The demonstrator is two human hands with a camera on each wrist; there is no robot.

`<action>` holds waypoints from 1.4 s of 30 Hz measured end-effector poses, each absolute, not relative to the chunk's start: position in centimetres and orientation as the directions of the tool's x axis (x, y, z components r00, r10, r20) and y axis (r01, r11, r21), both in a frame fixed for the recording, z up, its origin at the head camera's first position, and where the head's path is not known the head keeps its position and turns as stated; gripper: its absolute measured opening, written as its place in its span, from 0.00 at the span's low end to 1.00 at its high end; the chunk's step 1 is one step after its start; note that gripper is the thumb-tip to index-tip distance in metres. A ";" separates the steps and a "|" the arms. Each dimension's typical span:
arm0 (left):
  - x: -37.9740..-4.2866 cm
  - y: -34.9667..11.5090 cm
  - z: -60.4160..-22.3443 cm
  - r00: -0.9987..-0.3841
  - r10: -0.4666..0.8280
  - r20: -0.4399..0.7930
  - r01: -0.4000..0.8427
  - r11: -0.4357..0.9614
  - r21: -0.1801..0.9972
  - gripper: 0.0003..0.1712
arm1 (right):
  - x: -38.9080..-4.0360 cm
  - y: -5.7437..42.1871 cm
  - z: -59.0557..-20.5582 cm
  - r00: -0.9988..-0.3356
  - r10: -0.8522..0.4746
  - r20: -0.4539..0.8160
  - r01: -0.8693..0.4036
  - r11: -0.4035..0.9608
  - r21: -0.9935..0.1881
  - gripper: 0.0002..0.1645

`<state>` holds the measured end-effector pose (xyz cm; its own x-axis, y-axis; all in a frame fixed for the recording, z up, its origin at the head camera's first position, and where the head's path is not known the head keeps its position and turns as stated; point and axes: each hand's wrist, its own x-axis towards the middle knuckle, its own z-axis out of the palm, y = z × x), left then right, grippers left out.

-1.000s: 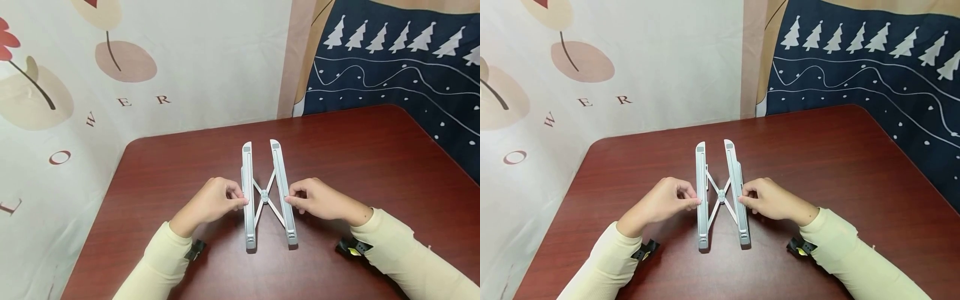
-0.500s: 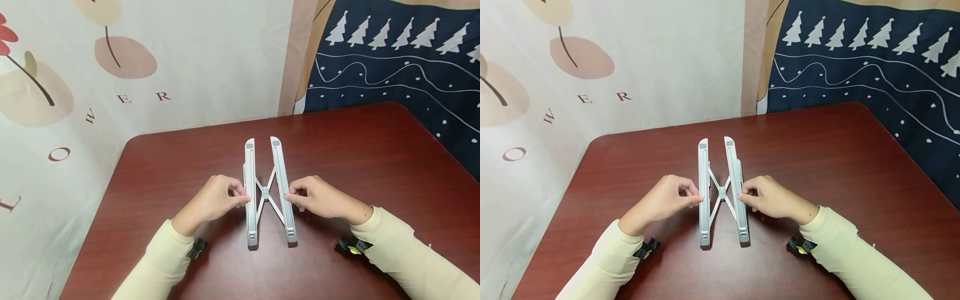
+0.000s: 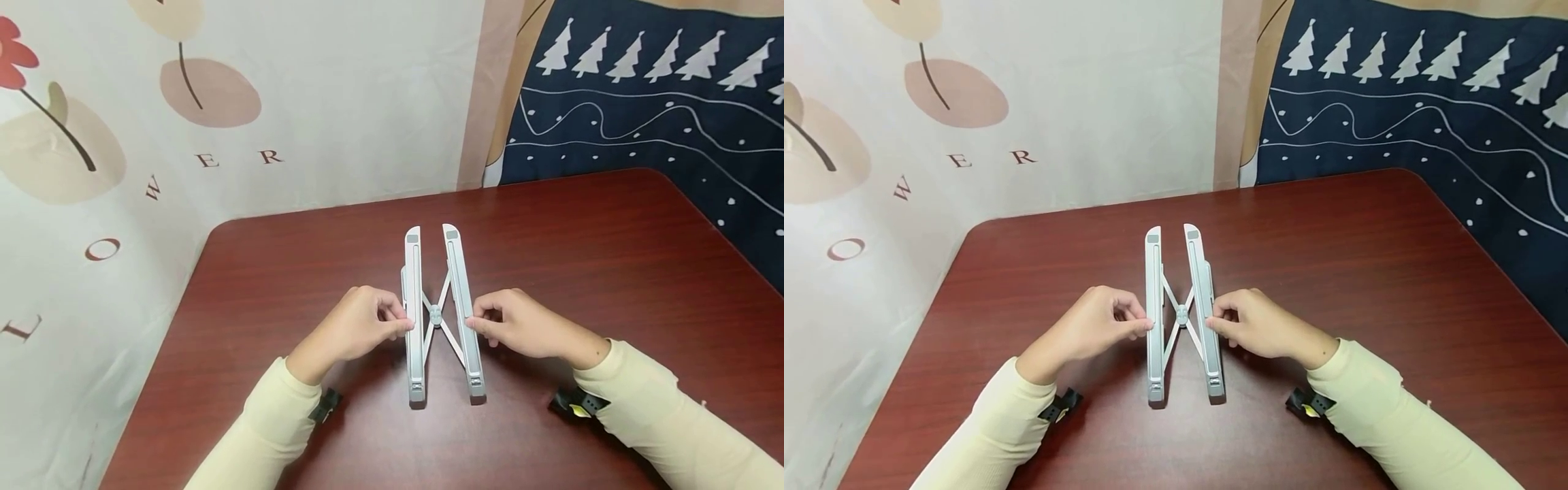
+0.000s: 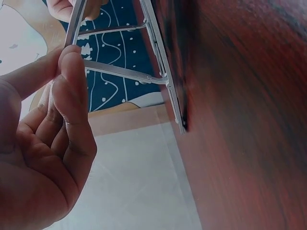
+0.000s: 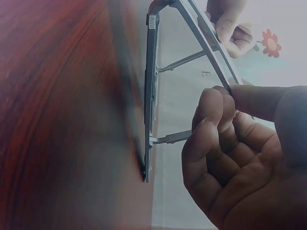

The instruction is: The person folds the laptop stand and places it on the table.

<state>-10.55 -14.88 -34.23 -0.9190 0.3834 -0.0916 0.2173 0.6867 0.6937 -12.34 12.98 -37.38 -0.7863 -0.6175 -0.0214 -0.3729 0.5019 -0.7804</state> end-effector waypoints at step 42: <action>-10.5 -14.2 -34.7 -0.920 0.386 -0.074 0.211 0.645 0.735 0.08 | -12.3 12.3 -37.3 -0.777 -0.629 -0.017 -0.380 0.491 -0.784 0.16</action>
<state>-10.55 -14.15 -34.74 -0.9197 0.3856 -0.0742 0.2111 0.6448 0.7346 -12.27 12.29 -37.26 -0.7771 -0.6291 -0.0172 -0.3798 0.4906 -0.7842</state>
